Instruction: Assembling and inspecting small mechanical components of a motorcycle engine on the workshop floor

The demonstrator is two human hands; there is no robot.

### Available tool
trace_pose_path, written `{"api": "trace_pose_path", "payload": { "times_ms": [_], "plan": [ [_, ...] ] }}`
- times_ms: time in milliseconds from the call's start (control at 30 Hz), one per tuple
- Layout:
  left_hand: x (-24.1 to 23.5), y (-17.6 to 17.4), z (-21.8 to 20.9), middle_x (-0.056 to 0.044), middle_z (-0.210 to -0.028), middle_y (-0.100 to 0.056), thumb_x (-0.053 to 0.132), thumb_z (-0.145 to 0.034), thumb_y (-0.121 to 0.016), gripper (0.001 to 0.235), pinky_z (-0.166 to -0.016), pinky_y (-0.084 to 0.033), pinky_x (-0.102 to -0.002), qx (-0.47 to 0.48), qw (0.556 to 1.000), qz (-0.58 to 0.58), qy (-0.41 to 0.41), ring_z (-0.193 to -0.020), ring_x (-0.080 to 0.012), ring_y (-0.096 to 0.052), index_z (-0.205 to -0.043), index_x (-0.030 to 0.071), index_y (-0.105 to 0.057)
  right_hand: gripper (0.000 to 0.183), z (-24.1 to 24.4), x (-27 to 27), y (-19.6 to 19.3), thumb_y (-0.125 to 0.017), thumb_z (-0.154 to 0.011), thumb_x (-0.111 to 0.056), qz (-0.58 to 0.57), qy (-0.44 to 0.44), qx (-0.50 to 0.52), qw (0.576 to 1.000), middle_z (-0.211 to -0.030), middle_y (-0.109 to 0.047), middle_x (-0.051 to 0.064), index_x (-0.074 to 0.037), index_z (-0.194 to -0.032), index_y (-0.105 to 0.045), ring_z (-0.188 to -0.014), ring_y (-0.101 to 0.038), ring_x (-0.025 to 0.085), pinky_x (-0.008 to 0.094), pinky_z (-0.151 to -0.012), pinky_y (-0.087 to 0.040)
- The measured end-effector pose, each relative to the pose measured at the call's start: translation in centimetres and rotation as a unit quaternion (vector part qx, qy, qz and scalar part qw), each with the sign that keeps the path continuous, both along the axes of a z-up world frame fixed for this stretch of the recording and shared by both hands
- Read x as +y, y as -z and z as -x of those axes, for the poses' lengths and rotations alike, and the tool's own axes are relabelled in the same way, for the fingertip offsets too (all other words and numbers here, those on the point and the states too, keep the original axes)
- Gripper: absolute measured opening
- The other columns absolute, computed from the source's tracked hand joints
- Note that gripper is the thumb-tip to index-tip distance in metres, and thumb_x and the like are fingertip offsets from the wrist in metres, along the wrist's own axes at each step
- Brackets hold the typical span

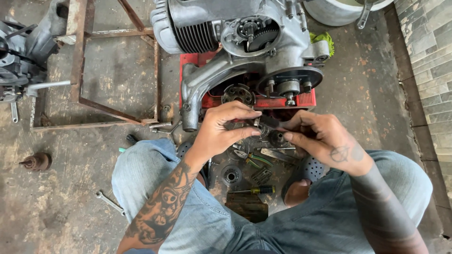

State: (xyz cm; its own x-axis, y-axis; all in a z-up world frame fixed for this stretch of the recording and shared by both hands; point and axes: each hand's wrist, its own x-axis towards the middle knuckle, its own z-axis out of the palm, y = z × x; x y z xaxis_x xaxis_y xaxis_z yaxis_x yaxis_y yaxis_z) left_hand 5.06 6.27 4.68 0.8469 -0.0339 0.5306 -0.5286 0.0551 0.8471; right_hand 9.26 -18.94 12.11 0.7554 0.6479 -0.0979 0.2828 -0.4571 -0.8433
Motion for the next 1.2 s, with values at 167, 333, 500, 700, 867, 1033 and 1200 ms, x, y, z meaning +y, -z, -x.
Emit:
{"api": "trace_pose_path", "payload": {
  "times_ms": [167, 333, 500, 700, 867, 1033, 1200],
  "plan": [
    [0.5, -0.6, 0.3, -0.016, -0.095, -0.076, 0.005, -0.077, -0.089, 0.03, -0.079, -0.059, -0.036, -0.017, 0.999, -0.03, -0.017, -0.09, -0.028, -0.075, -0.105, 0.003, -0.077, 0.015, -0.2, 1.0, -0.6, -0.066, -0.096, -0.011, 0.036, -0.047, -0.116, 0.992, -0.081, -0.075, 0.018, -0.001, -0.102, -0.075, -0.072, -0.075, 0.032, 0.044, -0.063, -0.061],
    [0.6, 0.7, 0.4, -0.018, -0.094, -0.076, 0.002, -0.078, -0.087, 0.03, -0.079, -0.058, -0.037, 0.0, 0.999, -0.024, -0.025, -0.088, -0.0281, -0.074, -0.106, 0.004, -0.077, 0.024, -0.5, 1.1, 1.1, -0.057, -0.103, -0.013, 0.02, -0.067, -0.085, 0.994, -0.081, -0.072, 0.02, 0.002, -0.097, -0.074, -0.075, -0.073, 0.033, 0.047, -0.068, -0.06],
    [-0.2, 1.5, -0.2, -0.018, -0.116, -0.072, 0.005, -0.087, -0.08, 0.032, -0.087, -0.062, -0.036, 0.108, 0.977, 0.178, 0.04, -0.105, -0.0235, -0.071, -0.119, 0.002, -0.072, 0.031, -2.9, -1.7, 1.5, -0.047, -0.105, -0.007, -0.013, -0.02, 0.051, 0.998, -0.071, -0.067, 0.011, 0.002, -0.108, -0.077, -0.056, -0.057, 0.017, 0.029, -0.056, -0.052],
    [-0.2, -1.4, 1.1, -0.006, -0.117, -0.071, 0.001, -0.084, -0.081, 0.055, -0.072, -0.052, -0.02, 0.1, 0.995, -0.021, -0.018, -0.084, -0.0097, -0.065, -0.134, 0.009, -0.062, 0.016, -0.6, -0.8, 0.3, -0.067, -0.092, -0.001, -0.075, -0.026, -0.135, 0.988, -0.071, -0.062, 0.0, -0.005, -0.107, -0.064, -0.051, -0.047, 0.008, 0.024, -0.047, -0.039],
    [-0.7, -1.7, 1.6, -0.011, -0.12, -0.073, -0.005, -0.082, -0.079, 0.062, -0.089, -0.059, -0.027, 0.117, 0.993, -0.012, -0.006, -0.097, -0.0148, -0.07, -0.138, 0.005, -0.055, 0.016, -1.4, -0.3, 0.0, -0.071, -0.092, -0.001, -0.007, -0.016, -0.289, 0.957, -0.09, -0.068, 0.009, 0.002, -0.108, -0.071, -0.063, -0.055, 0.018, 0.031, -0.059, -0.045],
    [-0.7, -1.6, 1.8, -0.013, -0.122, -0.073, -0.001, -0.084, -0.079, 0.063, -0.086, -0.059, -0.027, 0.112, 0.994, -0.011, 0.01, -0.095, -0.0151, -0.071, -0.141, 0.005, -0.053, 0.02, -1.0, -0.1, 0.0, -0.075, -0.085, 0.0, -0.06, -0.048, -0.299, 0.951, -0.093, -0.073, 0.01, -0.001, -0.105, -0.072, -0.064, -0.06, 0.015, 0.027, -0.056, -0.05],
    [-0.6, -1.9, 2.0, -0.012, -0.12, -0.072, -0.004, -0.086, -0.076, 0.064, -0.087, -0.057, -0.026, 0.12, 0.993, -0.002, 0.02, -0.094, -0.0138, -0.067, -0.144, 0.005, -0.051, 0.021, -2.8, -1.7, 0.8, -0.075, -0.095, 0.0, -0.025, 0.008, -0.345, 0.938, -0.1, -0.062, 0.013, 0.003, -0.116, -0.074, -0.065, -0.048, 0.015, 0.028, -0.053, -0.037]
  ]
}}
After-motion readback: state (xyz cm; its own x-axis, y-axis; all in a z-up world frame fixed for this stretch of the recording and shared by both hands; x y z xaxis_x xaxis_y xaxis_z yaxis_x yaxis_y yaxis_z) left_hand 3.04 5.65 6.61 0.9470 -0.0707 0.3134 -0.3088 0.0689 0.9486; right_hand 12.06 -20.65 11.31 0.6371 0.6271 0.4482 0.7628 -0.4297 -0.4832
